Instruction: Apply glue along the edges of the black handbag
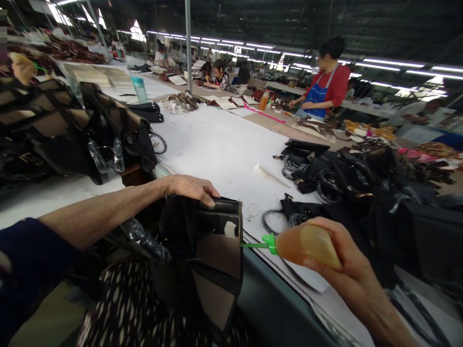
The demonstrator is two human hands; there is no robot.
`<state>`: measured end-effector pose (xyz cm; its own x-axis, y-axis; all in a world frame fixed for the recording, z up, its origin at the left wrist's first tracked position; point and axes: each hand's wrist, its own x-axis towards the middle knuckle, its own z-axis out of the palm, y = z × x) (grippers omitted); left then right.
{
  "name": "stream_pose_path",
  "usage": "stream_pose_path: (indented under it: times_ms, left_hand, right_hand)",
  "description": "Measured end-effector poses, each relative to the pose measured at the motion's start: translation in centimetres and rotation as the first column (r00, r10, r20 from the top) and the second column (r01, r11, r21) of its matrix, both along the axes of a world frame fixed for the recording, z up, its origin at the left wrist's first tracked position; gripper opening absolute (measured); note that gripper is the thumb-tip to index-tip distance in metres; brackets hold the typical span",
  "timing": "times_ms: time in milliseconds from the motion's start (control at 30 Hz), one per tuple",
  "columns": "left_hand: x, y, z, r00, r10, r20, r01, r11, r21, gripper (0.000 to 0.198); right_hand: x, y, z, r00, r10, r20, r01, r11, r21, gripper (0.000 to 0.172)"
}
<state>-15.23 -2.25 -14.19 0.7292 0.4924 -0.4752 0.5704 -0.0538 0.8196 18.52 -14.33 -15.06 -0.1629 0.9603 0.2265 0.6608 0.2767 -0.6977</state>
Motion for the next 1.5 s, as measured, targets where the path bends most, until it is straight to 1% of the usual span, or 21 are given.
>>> stream_pose_path:
  times_ms: [267,467,633,700,800,900,1000,1167,1367,1500]
  left_hand:
    - [-0.3,0.4,-0.1,1.000,-0.017,0.002,0.017,0.999,0.034,0.025]
    - [-0.2,0.3,-0.1,1.000,0.005,0.006,-0.005,1.000,0.012,0.026]
    - [-0.2,0.4,-0.1,1.000,0.001,0.020,-0.001,1.000,0.001,0.027]
    - [-0.2,0.5,-0.1,1.000,0.002,0.010,-0.002,1.000,0.005,0.027]
    - [-0.1,0.5,0.0,1.000,0.008,-0.021,-0.008,1.000,0.021,0.029]
    - [0.0,0.5,0.1,0.999,0.012,-0.030,-0.011,0.999,0.031,0.030]
    - [0.0,0.5,0.2,1.000,0.013,-0.010,-0.012,0.999,0.045,0.030]
    - [-0.1,0.7,0.2,1.000,0.011,-0.019,-0.010,0.998,0.065,0.028]
    - [-0.1,0.8,0.2,1.000,-0.007,-0.029,0.010,0.997,0.083,0.030]
    - [-0.1,0.7,0.6,0.999,-0.024,-0.036,0.029,0.991,0.130,0.028]
  right_hand:
    - [-0.3,-1.1,-0.1,0.999,-0.037,0.032,0.041,0.992,-0.122,0.050]
    - [-0.4,-1.9,-0.5,0.998,-0.056,0.022,0.059,0.986,-0.153,0.051]
    - [-1.2,-2.6,-0.7,0.990,-0.139,-0.034,0.132,0.979,-0.155,0.047]
    - [-1.1,-2.8,-0.9,0.993,-0.118,-0.026,0.113,0.980,-0.165,0.048]
    - [-0.4,-3.0,-1.4,0.999,-0.038,0.031,0.043,0.982,-0.182,0.049]
    - [0.1,-3.1,-1.9,0.996,-0.012,0.088,0.026,0.986,-0.163,0.050]
    - [-0.1,-3.4,-2.1,0.996,-0.022,0.092,0.037,0.986,-0.164,0.049]
    - [-0.7,-3.9,-2.5,0.997,-0.072,0.037,0.077,0.983,-0.164,0.048]
    - [-0.2,-3.9,-3.1,0.998,-0.046,0.049,0.053,0.985,-0.167,0.050]
    - [-0.4,-3.7,-3.1,0.998,-0.061,-0.005,0.059,0.978,-0.198,0.048]
